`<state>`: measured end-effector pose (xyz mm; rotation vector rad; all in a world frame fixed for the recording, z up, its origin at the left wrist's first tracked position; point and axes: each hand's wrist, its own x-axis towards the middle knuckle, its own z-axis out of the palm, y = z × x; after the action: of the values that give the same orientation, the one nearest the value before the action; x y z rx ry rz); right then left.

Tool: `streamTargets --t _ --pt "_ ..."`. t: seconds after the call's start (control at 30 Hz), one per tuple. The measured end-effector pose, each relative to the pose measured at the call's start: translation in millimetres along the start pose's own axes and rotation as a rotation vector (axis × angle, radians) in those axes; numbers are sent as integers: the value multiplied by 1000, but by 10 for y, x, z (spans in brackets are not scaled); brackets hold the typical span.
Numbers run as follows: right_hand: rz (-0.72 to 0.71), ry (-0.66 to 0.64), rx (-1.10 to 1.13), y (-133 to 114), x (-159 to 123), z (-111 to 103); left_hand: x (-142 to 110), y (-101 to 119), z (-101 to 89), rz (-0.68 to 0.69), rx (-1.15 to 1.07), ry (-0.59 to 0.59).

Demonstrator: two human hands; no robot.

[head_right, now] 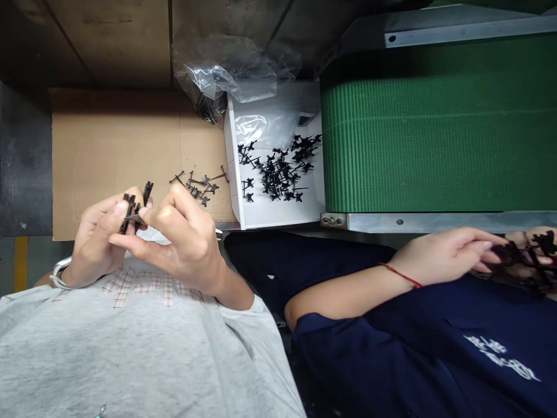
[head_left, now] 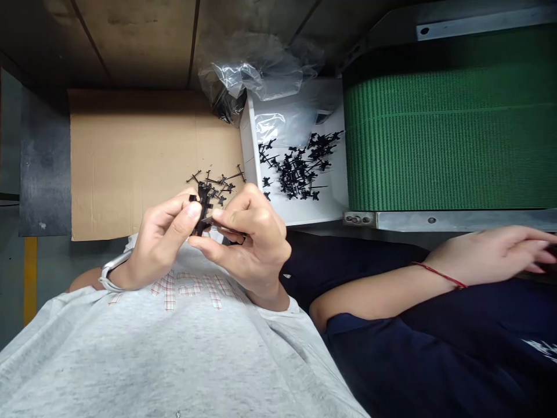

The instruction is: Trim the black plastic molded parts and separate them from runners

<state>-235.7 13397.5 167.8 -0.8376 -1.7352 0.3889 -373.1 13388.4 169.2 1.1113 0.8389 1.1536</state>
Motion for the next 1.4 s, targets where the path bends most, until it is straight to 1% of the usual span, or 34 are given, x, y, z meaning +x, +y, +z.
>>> streamTargets --t 0.1,0.2,0.3,0.37,0.43,0.53,0.6,0.67,0.77,0.87,0.97,1.07,1.23,1.4 --pt "-16 15 17 36 -10 -11 30 23 13 -56 -43 16" --pt "4 36 -7 64 -40 -48 72 52 36 -144 -121 83" --pt "12 1 -81 53 -50 -84 100 67 46 -202 -192 113" --pt "-14 -28 -129 37 -39 -94 108 71 42 -246 -239 98" --pt "-22 -30 -142 34 -33 -97 111 70 33 -305 -276 64" --pt "38 -59 -122 66 -59 -110 114 64 18 -377 -327 0" --pt "98 -104 -143 99 -95 -129 114 58 9 -396 -363 -29" --pt "126 -117 -176 125 -123 -147 114 54 -2 -404 -380 -59" --pt "72 -79 -150 141 -125 -151 111 52 -31 -397 -339 -116" --pt "-13 -27 -37 136 -89 -132 105 46 -73 -322 -236 -171" --pt "-21 -13 29 130 -66 -119 99 37 -103 -260 -154 -205" --pt "-2 -27 68 136 -73 -130 98 33 -100 -241 -153 -191" --pt "22 -78 123 136 -71 -164 86 41 -65 -249 -231 -169" --pt "15 -86 102 108 -27 -179 84 51 -52 -262 -246 -171"
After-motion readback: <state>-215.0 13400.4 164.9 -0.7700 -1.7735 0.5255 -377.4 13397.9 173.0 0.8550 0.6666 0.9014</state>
